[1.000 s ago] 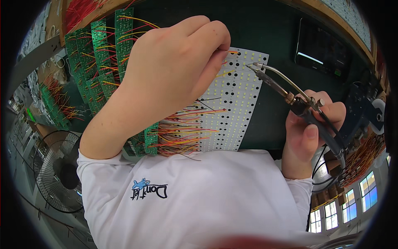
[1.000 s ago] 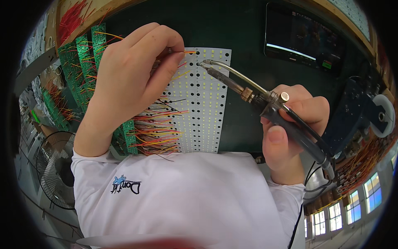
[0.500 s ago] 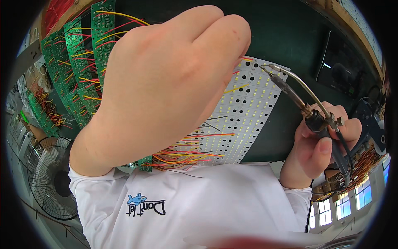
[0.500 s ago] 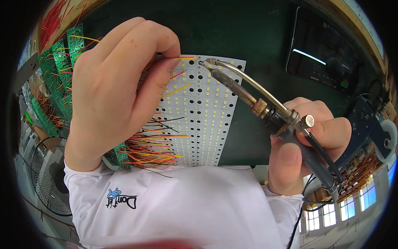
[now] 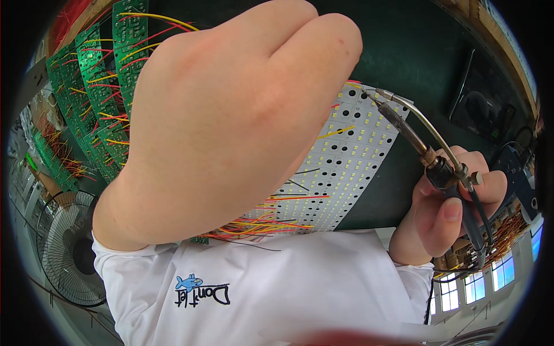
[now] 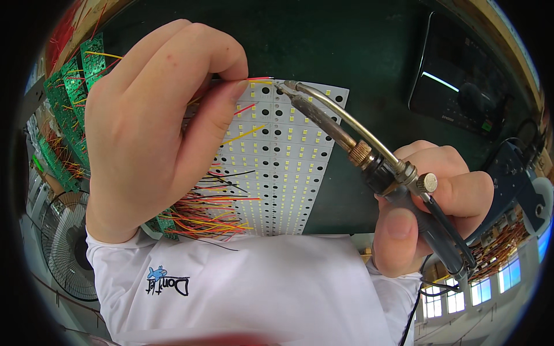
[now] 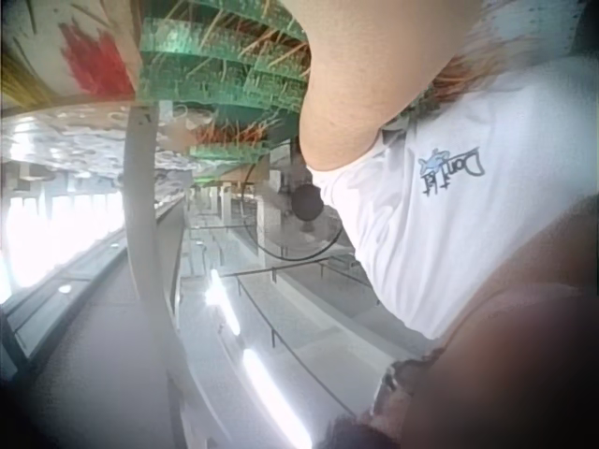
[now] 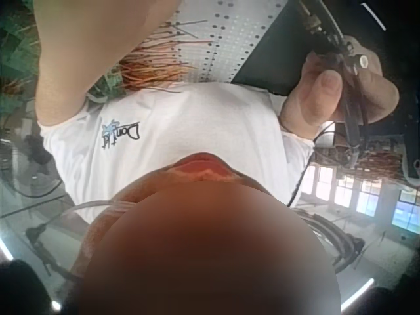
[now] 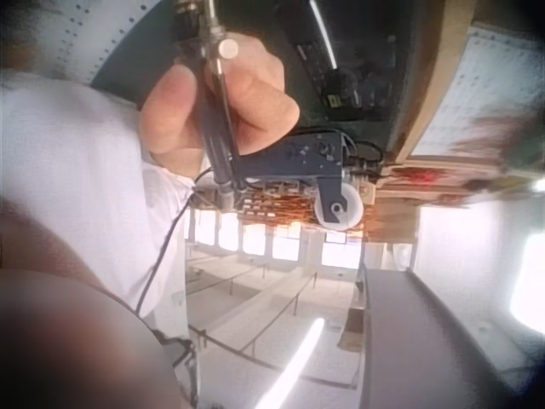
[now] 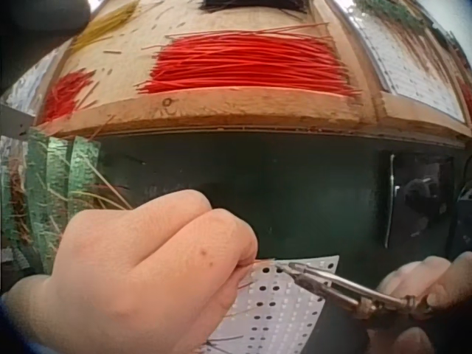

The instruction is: The person solders electrical wires onto a large LED panel using a soldering iron.

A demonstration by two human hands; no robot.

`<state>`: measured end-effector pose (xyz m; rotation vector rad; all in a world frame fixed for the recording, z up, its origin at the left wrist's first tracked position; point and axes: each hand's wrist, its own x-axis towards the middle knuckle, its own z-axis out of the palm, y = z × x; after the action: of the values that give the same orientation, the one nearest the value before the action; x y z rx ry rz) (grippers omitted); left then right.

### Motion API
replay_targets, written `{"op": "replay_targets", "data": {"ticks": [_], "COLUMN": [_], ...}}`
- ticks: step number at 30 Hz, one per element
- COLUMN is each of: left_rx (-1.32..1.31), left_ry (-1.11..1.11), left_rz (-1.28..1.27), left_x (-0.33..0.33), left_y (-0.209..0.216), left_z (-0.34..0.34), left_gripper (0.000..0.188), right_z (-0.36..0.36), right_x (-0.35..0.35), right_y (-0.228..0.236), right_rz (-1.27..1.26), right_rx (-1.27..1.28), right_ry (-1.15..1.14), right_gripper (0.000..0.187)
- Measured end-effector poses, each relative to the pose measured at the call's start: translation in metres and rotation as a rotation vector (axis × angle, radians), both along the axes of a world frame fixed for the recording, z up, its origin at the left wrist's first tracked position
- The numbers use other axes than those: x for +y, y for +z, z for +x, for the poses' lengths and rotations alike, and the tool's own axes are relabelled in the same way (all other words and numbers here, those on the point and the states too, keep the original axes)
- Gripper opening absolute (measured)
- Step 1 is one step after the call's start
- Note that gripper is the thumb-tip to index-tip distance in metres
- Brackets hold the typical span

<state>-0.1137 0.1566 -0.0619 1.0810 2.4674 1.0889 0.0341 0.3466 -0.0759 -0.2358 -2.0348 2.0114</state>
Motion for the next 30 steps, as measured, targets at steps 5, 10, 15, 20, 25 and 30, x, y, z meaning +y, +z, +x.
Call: {"op": "replay_targets", "data": {"ticks": [5, 10, 15, 20, 25, 30], "left_rx": [0.0, 0.032, 0.061, 0.064, 0.059, 0.048], "left_ry": [0.027, -0.045, -0.111, -0.136, -0.159, -0.171], "left_rz": [0.031, 0.009, 0.0, -0.001, -0.007, -0.019], "left_x": [0.003, -0.003, -0.008, -0.006, -0.006, -0.006], "left_y": [-0.002, -0.005, -0.009, -0.008, -0.006, -0.004], "left_z": [0.005, 0.0, -0.003, -0.004, -0.006, -0.004], "left_gripper": [0.015, 0.016, 0.016, 0.017, 0.019, 0.02], "right_z": [0.0, 0.0, 0.001, 0.001, 0.003, 0.004], "right_x": [0.001, 0.001, 0.001, 0.004, 0.007, 0.01], "right_y": [0.0, -0.003, -0.003, -0.004, -0.004, -0.005], "right_rz": [-0.001, -0.028, -0.07, -0.027, -0.049, -0.038], "right_rx": [-0.005, 0.008, 0.027, 0.043, 0.059, 0.071], "right_ry": [0.012, 0.015, -0.007, -0.046, -0.033, 0.016], "right_gripper": [0.026, 0.026, 0.027, 0.034, 0.032, 0.034]}}
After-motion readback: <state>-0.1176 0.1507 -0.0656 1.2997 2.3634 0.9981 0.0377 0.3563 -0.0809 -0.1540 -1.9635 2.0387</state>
